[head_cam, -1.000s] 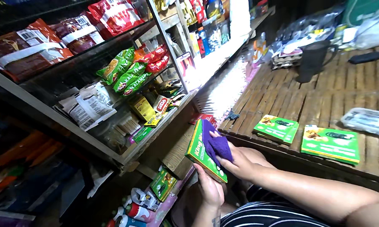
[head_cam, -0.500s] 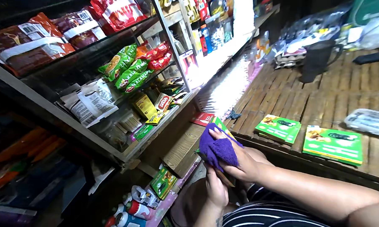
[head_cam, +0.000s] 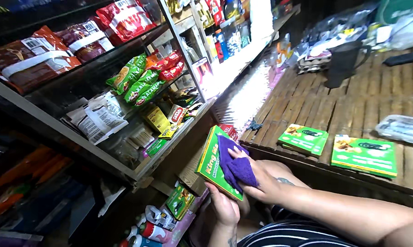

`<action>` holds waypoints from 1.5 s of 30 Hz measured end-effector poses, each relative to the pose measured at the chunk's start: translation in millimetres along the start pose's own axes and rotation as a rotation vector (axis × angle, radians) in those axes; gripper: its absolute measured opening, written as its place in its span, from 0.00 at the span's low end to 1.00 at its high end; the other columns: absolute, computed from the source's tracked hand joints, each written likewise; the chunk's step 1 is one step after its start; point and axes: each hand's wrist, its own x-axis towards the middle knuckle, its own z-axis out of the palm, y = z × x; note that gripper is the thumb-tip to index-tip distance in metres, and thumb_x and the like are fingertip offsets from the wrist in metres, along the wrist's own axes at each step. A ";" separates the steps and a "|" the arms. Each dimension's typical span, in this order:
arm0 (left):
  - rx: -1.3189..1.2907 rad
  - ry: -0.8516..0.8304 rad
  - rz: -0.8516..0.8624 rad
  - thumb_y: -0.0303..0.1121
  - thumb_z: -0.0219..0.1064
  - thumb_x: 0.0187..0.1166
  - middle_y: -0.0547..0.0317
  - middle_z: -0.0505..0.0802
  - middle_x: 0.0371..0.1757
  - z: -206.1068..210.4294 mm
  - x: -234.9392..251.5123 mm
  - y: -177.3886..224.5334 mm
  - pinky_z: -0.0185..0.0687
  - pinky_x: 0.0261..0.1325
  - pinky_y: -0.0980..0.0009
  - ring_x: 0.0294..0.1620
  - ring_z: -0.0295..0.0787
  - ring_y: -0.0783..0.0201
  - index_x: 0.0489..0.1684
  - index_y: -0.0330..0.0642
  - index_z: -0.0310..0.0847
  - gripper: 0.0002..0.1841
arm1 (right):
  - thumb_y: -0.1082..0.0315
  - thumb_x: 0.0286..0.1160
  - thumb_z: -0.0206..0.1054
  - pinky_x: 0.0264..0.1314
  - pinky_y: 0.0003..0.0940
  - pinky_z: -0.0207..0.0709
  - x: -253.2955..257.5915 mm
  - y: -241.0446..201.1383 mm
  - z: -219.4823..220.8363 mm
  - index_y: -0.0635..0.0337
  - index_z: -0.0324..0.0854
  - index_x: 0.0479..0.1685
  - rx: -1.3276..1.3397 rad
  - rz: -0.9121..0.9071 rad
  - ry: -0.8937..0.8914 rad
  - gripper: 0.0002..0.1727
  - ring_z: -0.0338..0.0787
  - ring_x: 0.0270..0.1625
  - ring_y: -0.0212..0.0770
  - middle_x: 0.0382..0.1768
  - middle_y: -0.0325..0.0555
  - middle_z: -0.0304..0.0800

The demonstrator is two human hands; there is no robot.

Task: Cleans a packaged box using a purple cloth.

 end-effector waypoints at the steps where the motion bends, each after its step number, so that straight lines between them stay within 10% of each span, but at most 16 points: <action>1: 0.013 -0.007 0.005 0.73 0.56 0.71 0.66 0.91 0.61 -0.9 0.7 0.5 0.83 0.70 0.65 0.66 0.86 0.71 0.74 0.52 0.69 0.40 | 0.48 0.85 0.55 0.94 0.58 0.48 -2.6 -4.1 2.6 0.63 0.75 0.75 0.008 -0.021 -0.018 0.30 0.58 0.92 0.57 0.86 0.59 0.67; 5: 0.084 0.039 -0.125 0.73 0.44 0.79 0.69 0.93 0.53 2.6 -5.6 2.4 0.85 0.64 0.70 0.59 0.89 0.75 0.67 0.49 0.74 0.38 | 0.49 0.85 0.54 0.94 0.59 0.47 -5.1 -14.7 6.9 0.58 0.79 0.69 0.025 -0.114 -0.060 0.26 0.58 0.92 0.58 0.85 0.58 0.69; 8: 0.057 0.031 -0.200 0.55 0.33 0.91 0.72 0.94 0.45 -2.5 -14.2 -7.4 0.87 0.56 0.72 0.51 0.91 0.76 0.54 0.54 0.79 0.27 | 0.49 0.86 0.54 0.93 0.58 0.50 2.0 -15.6 2.1 0.57 0.79 0.67 0.013 -0.152 -0.047 0.25 0.60 0.91 0.57 0.84 0.58 0.70; 11: 0.105 0.014 -0.197 0.50 0.31 0.92 0.68 0.91 0.51 0.9 -16.7 -13.9 0.84 0.62 0.70 0.56 0.88 0.74 0.63 0.49 0.74 0.26 | 0.50 0.86 0.55 0.94 0.57 0.51 10.5 -13.3 -5.9 0.59 0.79 0.69 -0.012 -0.139 -0.035 0.25 0.61 0.91 0.55 0.84 0.57 0.71; 16: 0.100 -0.042 -0.212 0.73 0.48 0.77 0.59 0.87 0.65 4.1 -11.7 -16.8 0.82 0.70 0.65 0.68 0.84 0.69 0.80 0.43 0.61 0.45 | 0.51 0.84 0.56 0.93 0.51 0.56 19.0 2.7 -19.4 0.63 0.77 0.74 -0.045 0.006 -0.021 0.29 0.64 0.90 0.50 0.83 0.57 0.72; 23: 0.041 -0.004 -0.181 0.73 0.51 0.76 0.58 0.89 0.63 3.9 -7.9 -9.9 0.84 0.69 0.62 0.66 0.87 0.65 0.79 0.43 0.62 0.44 | 0.54 0.83 0.59 0.91 0.45 0.61 11.1 24.3 -19.9 0.60 0.77 0.75 -0.024 0.161 0.047 0.27 0.68 0.88 0.45 0.83 0.53 0.73; 30: 0.065 0.073 -0.068 0.74 0.49 0.74 0.65 0.91 0.58 4.7 -0.8 0.1 0.84 0.68 0.65 0.64 0.87 0.70 0.73 0.48 0.69 0.42 | 0.49 0.84 0.57 0.93 0.57 0.52 -6.7 0.7 0.7 0.60 0.81 0.66 -0.017 -0.109 -0.027 0.25 0.62 0.91 0.56 0.83 0.57 0.73; 33: 0.063 0.038 -0.177 0.72 0.46 0.80 0.72 0.95 0.46 -3.3 -11.5 -1.6 0.89 0.55 0.71 0.51 0.91 0.76 0.57 0.56 0.80 0.32 | 0.47 0.86 0.53 0.93 0.58 0.50 -6.3 -10.6 2.2 0.54 0.82 0.61 0.008 -0.220 -0.067 0.23 0.60 0.91 0.58 0.84 0.57 0.72; 36: 0.007 -0.058 -0.223 0.65 0.64 0.73 0.73 0.96 0.39 -19.6 -22.2 -12.3 0.90 0.49 0.73 0.43 0.94 0.76 0.44 0.61 0.88 0.21 | 0.48 0.88 0.51 0.93 0.56 0.50 0.4 -14.2 -2.4 0.52 0.83 0.58 -0.003 -0.276 -0.071 0.22 0.59 0.92 0.57 0.85 0.55 0.71; 41: 0.057 -0.033 -0.171 0.63 0.44 0.87 0.69 0.91 0.54 0.1 -14.2 -11.6 0.84 0.63 0.69 0.59 0.88 0.74 0.66 0.51 0.73 0.28 | 0.49 0.87 0.52 0.94 0.54 0.51 15.4 -9.1 -16.8 0.60 0.79 0.67 -0.078 -0.182 -0.077 0.26 0.61 0.91 0.56 0.85 0.59 0.69; 45: 0.012 -0.028 -0.121 0.72 0.54 0.74 0.62 0.91 0.59 5.0 -7.6 -7.2 0.86 0.66 0.65 0.63 0.89 0.69 0.74 0.47 0.66 0.41 | 0.55 0.83 0.58 0.91 0.49 0.59 19.8 8.6 -20.2 0.63 0.78 0.74 -0.061 0.006 0.005 0.27 0.66 0.89 0.52 0.82 0.59 0.73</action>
